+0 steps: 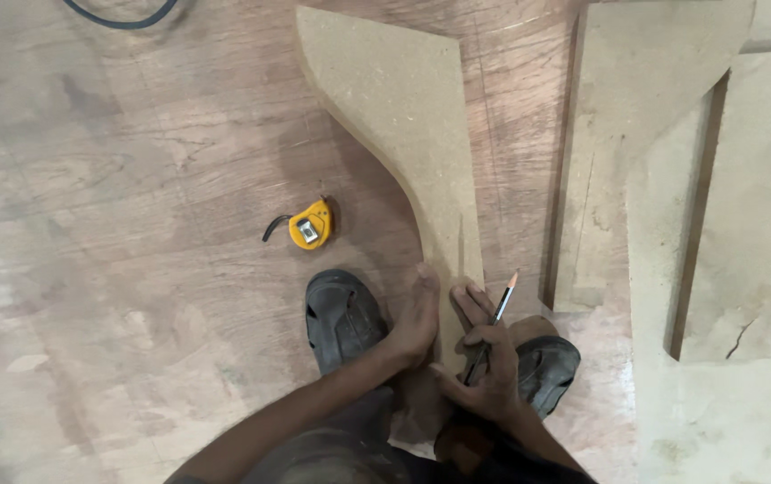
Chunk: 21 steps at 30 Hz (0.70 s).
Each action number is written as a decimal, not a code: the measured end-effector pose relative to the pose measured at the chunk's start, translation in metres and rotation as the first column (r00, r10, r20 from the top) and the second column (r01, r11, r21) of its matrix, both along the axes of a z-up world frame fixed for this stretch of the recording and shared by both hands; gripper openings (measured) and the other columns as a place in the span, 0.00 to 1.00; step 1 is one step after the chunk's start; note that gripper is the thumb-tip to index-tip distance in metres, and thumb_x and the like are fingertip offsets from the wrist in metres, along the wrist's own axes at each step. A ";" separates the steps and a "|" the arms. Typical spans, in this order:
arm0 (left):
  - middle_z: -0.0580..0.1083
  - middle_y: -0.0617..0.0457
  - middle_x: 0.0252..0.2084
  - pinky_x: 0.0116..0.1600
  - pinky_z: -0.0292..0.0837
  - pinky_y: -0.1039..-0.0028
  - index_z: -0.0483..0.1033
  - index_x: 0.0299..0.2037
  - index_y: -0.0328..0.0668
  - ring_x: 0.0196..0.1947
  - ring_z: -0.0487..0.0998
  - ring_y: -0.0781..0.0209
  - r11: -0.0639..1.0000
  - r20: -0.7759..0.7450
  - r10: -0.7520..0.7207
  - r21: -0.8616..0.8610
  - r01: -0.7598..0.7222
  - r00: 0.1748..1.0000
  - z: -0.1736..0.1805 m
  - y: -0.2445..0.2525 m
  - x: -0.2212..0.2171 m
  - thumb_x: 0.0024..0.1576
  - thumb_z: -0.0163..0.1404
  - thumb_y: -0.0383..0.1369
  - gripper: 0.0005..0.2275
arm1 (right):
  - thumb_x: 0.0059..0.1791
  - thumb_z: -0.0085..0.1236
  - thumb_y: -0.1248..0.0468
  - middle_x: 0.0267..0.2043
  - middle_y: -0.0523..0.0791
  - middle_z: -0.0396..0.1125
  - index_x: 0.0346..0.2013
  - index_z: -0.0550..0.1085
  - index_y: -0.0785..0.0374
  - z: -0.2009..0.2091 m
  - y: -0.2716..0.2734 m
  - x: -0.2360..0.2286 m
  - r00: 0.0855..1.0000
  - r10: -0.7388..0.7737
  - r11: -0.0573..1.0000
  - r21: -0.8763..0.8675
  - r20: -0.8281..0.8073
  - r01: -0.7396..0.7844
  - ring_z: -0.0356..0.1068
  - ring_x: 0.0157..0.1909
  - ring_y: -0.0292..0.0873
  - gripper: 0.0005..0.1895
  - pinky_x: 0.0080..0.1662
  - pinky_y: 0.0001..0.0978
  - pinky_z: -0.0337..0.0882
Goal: The person uses an angle grinder with a sanding disc to smooth the edges of a wooden piece. They then use a tape measure and pencil to mark measurements on the wood and a larger board, drawing lines to guide further work.
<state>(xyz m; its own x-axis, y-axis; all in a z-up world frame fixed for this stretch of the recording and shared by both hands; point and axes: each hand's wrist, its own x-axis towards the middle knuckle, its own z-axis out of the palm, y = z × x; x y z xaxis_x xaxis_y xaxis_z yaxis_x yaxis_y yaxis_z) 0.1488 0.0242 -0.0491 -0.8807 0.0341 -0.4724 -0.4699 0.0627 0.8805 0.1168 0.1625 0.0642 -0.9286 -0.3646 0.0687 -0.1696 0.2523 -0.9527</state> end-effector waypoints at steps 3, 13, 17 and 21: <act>0.67 0.34 0.64 0.69 0.60 0.69 0.60 0.66 0.20 0.65 0.67 0.48 0.992 0.083 0.062 0.108 -0.071 0.995 0.021 0.001 -0.004 0.73 0.24 0.46 0.29 | 0.43 0.66 0.66 0.69 0.65 0.59 0.46 0.58 0.62 0.000 0.004 0.001 0.999 0.005 0.999 -0.055 0.052 -0.002 0.52 0.77 0.64 0.26 0.75 0.56 0.49; 0.56 0.30 0.69 0.69 0.61 0.60 0.15 0.73 0.36 0.68 0.62 0.43 0.950 0.000 0.162 0.272 -0.156 0.987 0.134 -0.023 -0.058 0.67 0.46 0.35 0.43 | 0.45 0.59 0.62 0.71 0.70 0.59 0.40 0.62 0.60 -0.012 0.024 -0.028 0.674 0.164 0.670 -0.583 0.720 0.460 0.68 0.62 0.60 0.16 0.57 0.50 0.72; 0.40 0.28 0.78 0.81 0.43 0.53 0.26 0.76 0.29 0.80 0.42 0.37 0.893 -0.301 0.389 -0.109 -0.436 0.871 0.141 -0.049 -0.084 0.64 0.54 0.33 0.44 | 0.47 0.53 0.59 0.53 0.59 0.63 0.45 0.64 0.60 -0.015 0.025 -0.044 0.541 0.232 0.577 -0.562 0.808 0.593 0.68 0.54 0.59 0.16 0.51 0.54 0.74; 0.35 0.30 0.79 0.81 0.40 0.48 0.27 0.76 0.30 0.81 0.37 0.33 0.793 -0.306 0.398 -0.359 -0.492 0.865 0.128 -0.121 -0.123 0.58 0.60 0.47 0.53 | 0.42 0.49 0.56 0.52 0.49 0.65 0.39 0.65 0.57 -0.014 0.023 -0.061 0.441 -0.008 0.606 -0.346 0.897 0.716 0.69 0.52 0.59 0.14 0.37 0.56 0.73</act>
